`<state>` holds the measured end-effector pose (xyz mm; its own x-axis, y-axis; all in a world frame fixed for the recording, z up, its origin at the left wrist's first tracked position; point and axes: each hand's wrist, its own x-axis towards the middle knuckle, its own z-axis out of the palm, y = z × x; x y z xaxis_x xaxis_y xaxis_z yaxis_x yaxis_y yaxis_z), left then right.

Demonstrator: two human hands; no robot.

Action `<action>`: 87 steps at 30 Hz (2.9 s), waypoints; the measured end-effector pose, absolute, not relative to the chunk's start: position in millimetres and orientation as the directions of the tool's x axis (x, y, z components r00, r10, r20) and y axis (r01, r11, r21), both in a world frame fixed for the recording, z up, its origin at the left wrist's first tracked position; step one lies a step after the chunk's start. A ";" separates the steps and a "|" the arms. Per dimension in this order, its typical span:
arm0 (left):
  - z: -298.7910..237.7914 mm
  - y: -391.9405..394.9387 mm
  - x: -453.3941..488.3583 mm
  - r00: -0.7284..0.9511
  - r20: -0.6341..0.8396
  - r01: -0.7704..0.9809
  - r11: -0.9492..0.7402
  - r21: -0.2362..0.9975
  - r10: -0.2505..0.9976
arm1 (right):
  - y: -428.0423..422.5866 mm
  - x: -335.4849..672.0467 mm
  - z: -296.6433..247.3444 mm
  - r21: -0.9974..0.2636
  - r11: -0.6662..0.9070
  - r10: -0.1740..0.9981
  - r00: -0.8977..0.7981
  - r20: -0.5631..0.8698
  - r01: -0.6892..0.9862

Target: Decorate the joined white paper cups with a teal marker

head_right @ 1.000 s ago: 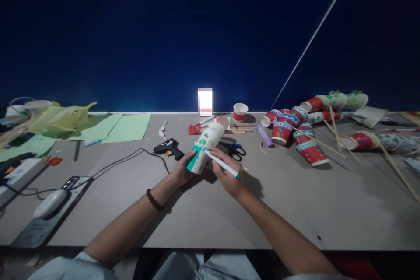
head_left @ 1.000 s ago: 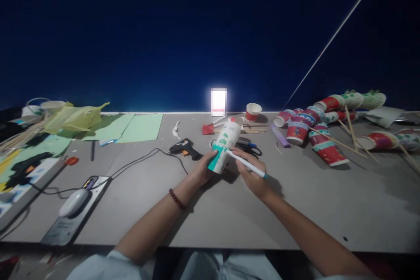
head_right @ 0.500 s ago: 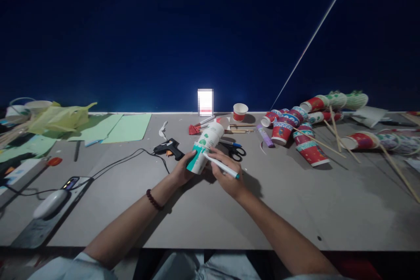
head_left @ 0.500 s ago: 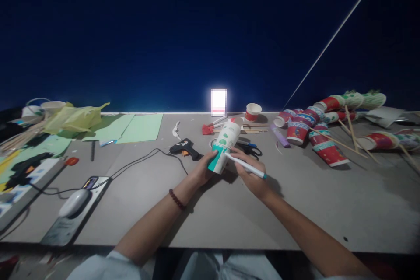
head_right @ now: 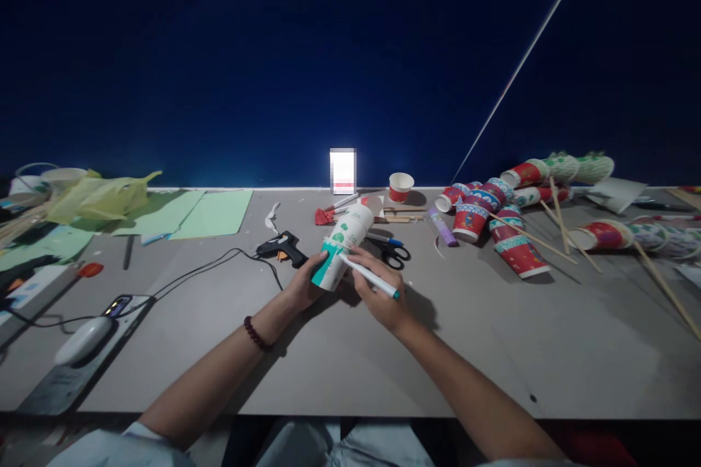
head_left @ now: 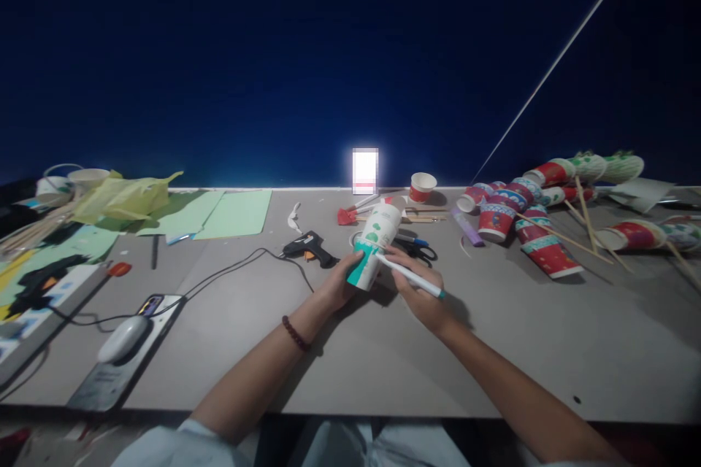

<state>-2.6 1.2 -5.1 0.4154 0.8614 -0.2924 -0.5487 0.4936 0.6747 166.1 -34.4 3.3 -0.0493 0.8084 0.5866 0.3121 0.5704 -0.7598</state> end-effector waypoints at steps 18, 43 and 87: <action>-5.0 0.9 -2.7 0.400 -0.298 -0.539 0.485 0.688 0.867 | -33.9 166.2 3.3 -0.780 0.544 0.825 -0.028 0.564 0.311; -5.9 1.2 -2.2 0.397 -0.257 -0.544 0.452 0.707 0.881 | -33.7 166.0 3.1 -0.771 0.552 0.820 -0.039 0.571 0.316; -6.4 1.8 -1.5 0.393 -0.306 -0.566 0.490 0.663 0.867 | -34.7 164.5 1.5 -0.805 0.542 0.838 -0.086 0.538 0.241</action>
